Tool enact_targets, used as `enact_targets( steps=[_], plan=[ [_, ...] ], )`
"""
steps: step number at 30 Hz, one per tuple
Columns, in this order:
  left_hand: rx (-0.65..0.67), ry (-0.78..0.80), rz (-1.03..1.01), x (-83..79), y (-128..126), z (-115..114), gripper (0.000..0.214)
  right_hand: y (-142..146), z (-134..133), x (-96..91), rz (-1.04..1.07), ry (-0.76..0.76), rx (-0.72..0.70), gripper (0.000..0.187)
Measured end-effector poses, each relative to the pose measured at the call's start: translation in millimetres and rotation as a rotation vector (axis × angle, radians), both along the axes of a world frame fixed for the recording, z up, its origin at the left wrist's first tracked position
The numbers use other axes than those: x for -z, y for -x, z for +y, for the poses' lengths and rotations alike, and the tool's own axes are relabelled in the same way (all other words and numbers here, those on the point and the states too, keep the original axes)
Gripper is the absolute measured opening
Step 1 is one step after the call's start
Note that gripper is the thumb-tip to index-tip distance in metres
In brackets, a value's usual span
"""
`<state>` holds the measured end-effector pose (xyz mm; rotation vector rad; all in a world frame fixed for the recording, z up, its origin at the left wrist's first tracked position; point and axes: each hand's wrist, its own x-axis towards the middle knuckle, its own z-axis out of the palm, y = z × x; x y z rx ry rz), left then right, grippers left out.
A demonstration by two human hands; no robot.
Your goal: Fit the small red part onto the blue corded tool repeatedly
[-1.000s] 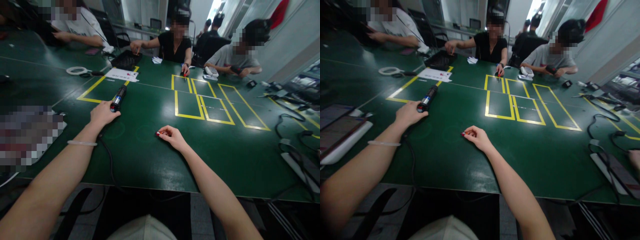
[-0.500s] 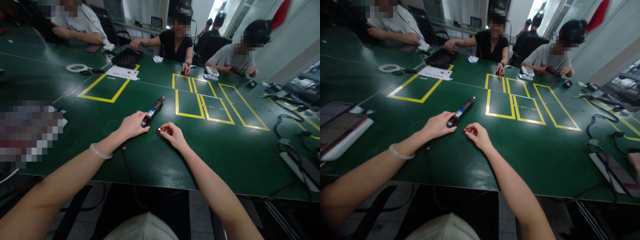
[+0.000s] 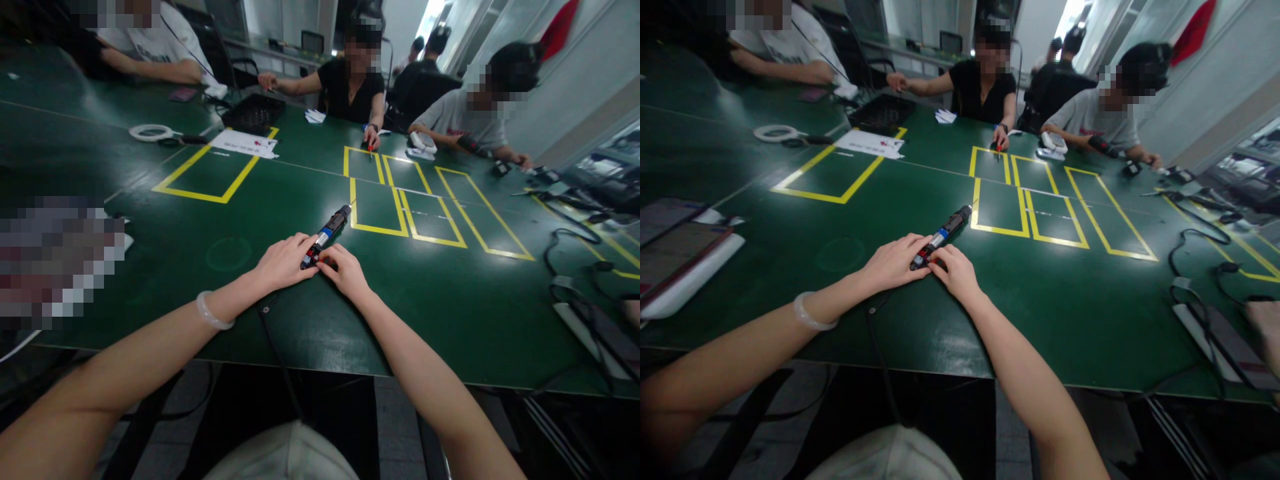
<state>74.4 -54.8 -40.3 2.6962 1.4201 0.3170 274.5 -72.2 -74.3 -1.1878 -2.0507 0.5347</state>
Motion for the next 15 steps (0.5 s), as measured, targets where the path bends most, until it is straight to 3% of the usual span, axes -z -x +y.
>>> enact_targets(
  steps=[15],
  plan=[
    [-0.058, -0.054, 0.051, -2.0, -1.6, 2.6, 0.059, -6.7, -1.5, -4.8, 0.162, 0.02, -0.033, 0.018]
  ],
)
